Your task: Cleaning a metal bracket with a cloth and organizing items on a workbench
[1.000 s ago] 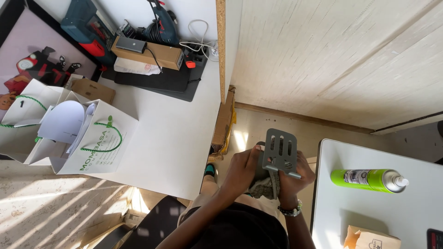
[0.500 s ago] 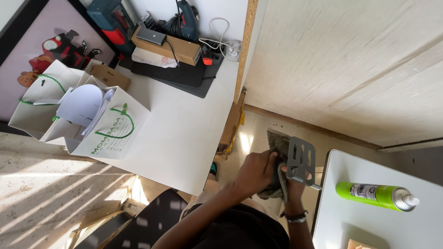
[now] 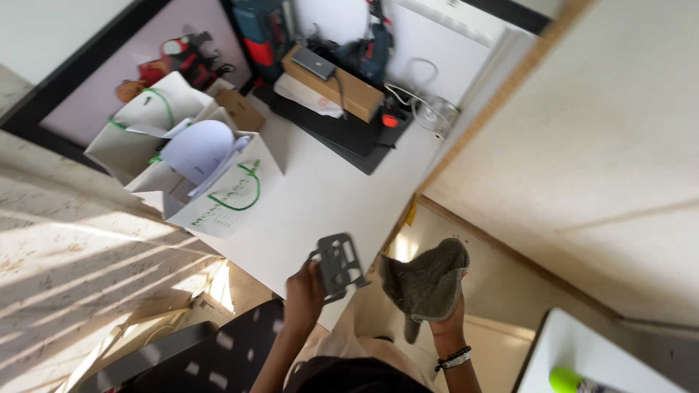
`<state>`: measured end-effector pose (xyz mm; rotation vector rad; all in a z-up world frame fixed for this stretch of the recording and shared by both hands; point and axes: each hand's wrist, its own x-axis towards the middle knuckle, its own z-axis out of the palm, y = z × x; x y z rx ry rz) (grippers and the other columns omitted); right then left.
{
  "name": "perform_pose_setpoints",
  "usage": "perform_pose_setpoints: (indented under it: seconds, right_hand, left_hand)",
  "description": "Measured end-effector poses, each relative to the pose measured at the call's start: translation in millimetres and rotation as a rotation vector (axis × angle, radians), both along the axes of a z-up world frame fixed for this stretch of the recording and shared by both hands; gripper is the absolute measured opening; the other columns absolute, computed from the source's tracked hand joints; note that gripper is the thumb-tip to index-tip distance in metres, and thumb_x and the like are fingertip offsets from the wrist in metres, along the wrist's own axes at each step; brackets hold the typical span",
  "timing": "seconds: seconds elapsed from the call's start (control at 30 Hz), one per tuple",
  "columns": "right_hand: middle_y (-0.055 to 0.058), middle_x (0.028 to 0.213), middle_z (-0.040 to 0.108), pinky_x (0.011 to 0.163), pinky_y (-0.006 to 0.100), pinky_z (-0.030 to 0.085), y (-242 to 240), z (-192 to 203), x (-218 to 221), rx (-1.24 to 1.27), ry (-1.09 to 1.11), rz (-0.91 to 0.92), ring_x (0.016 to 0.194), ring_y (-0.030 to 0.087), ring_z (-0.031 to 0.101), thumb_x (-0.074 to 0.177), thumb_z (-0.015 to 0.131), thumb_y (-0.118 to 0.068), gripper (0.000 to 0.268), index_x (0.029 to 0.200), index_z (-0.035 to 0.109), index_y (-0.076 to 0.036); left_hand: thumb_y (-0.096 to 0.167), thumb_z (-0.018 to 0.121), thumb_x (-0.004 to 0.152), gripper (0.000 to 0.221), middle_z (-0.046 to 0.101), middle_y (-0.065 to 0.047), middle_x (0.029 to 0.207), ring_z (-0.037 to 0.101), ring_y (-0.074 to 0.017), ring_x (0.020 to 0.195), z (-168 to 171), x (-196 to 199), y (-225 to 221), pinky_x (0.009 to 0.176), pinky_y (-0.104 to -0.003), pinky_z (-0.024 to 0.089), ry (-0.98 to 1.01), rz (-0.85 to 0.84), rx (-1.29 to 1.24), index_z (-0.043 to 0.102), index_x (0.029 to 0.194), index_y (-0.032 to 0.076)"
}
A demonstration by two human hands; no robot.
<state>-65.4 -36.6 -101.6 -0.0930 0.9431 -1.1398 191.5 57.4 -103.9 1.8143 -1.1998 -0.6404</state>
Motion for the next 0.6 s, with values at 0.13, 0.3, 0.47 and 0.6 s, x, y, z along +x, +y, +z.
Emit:
perform_pose_setpoints:
  seconds: [0.13,0.3,0.47,0.6]
  right_hand:
    - [0.012,0.142,0.058,0.114,0.046,0.041,-60,-43,28,-0.108,-0.019,0.077,0.131,0.03,0.053,0.088,0.05,-0.061,0.072,0.141,0.053,-0.012]
    - [0.01,0.134,0.063,0.11,0.046,0.045,-187,-85,105,-0.199,-0.05,0.161,0.125,0.028,0.058,0.091,0.053,-0.065,0.066,0.133,0.06,-0.015]
    - [0.0,0.115,0.059,0.099,0.034,0.044,-325,-170,208,-0.429,0.779,0.194,0.102,0.014,0.051,0.099,0.063,-0.045,0.043,0.128,0.055,-0.015]
    - [0.026,0.164,0.027,0.12,0.06,0.005,-344,-207,247,-0.613,1.656,0.789,0.153,0.04,0.019,0.088,0.037,-0.079,0.098,0.157,0.039,-0.009]
  left_hand:
    - [0.028,0.035,0.109,0.045,0.042,0.0,0.047,0.034,-0.0108,0.037,-32,52,52,0.039,-0.03,0.023,-0.08,0.18,0.096,0.051,0.071,0.011]
    - [0.029,0.041,0.106,0.038,0.06,-0.016,0.062,0.055,-0.0341,0.045,-82,80,95,0.05,-0.045,0.034,-0.089,0.378,0.186,0.062,0.082,0.008]
    - [0.027,0.043,0.102,0.031,0.054,-0.003,0.048,0.051,-0.0166,0.035,-102,101,93,0.039,-0.035,0.038,-0.161,0.334,0.151,0.062,0.08,0.015]
    - [0.059,0.041,0.094,0.039,0.073,-0.002,0.065,0.074,-0.0213,0.062,-151,107,88,0.057,-0.036,0.049,-0.011,0.545,0.794,0.073,0.111,0.046]
